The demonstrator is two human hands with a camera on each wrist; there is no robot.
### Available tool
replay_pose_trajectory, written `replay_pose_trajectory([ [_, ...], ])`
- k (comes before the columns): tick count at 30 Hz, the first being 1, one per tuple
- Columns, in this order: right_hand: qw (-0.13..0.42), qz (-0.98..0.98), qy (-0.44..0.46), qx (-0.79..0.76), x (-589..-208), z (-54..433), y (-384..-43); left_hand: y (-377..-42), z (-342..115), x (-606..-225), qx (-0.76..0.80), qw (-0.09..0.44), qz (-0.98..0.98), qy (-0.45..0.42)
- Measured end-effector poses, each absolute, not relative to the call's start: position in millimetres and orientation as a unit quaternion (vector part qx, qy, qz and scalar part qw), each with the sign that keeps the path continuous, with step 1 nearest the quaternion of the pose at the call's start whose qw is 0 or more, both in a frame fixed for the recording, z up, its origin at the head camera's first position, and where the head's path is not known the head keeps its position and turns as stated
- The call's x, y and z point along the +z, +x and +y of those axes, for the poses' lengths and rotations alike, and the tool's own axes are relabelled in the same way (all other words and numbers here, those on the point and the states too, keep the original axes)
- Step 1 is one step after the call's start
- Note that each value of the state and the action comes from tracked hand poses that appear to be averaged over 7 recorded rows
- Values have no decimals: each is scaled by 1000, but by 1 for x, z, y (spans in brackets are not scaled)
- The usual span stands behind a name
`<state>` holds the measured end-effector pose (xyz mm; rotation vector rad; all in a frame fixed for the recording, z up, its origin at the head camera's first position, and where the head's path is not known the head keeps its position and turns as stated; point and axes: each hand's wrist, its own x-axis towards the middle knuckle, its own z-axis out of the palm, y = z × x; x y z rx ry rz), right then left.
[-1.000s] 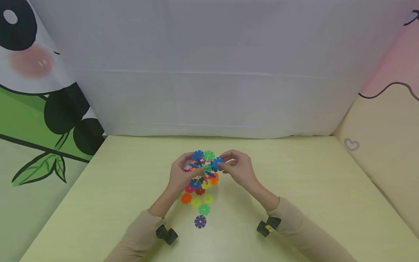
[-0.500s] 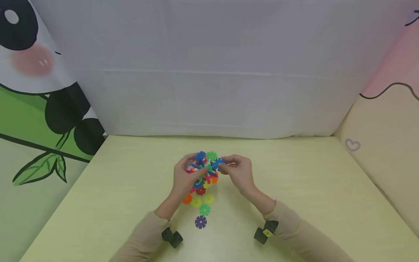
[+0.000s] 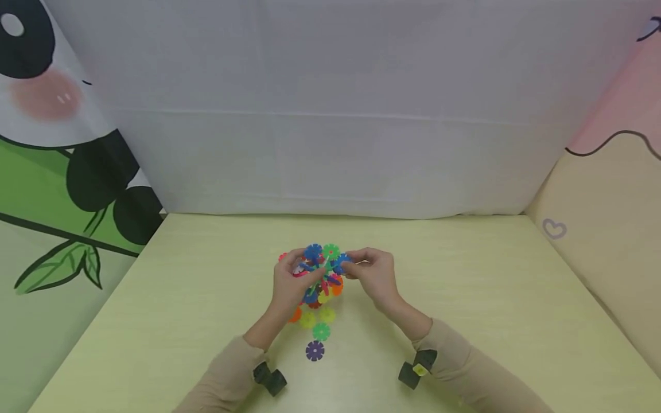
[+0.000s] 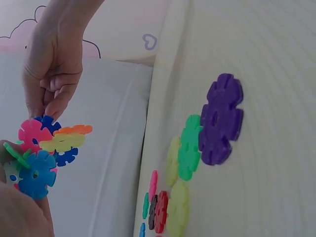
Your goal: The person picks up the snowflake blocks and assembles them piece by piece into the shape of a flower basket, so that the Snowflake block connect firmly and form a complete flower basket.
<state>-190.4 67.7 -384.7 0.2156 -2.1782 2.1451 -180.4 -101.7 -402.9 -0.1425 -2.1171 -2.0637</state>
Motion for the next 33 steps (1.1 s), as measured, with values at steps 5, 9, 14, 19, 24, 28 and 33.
replay_pose_trajectory([
  [5, 22, -726, 71, 683, -381, 68, -193, -179, -101, -407, -718, 75, -691, -37],
  [9, 15, -721, 54, 690, -384, 67, -194, -179, -100, -407, -724, 80, -684, -36],
  [14, 29, -713, 38, 699, -393, 65, -193, -180, -99, -405, -724, 90, -683, -37],
  [19, 43, -712, 50, 699, -394, 66, -191, -181, -97, -404, -718, 85, -690, -38],
  [24, 38, -708, 75, 701, -390, 67, -194, -186, -99, -406, -699, 85, -710, -26],
  [28, -3, -708, 96, 700, -387, 69, -200, -191, -104, -406, -704, 81, -706, -13],
  [33, -54, -723, 105, 681, -384, 82, -204, -191, -108, -402, -713, 68, -698, -9],
])
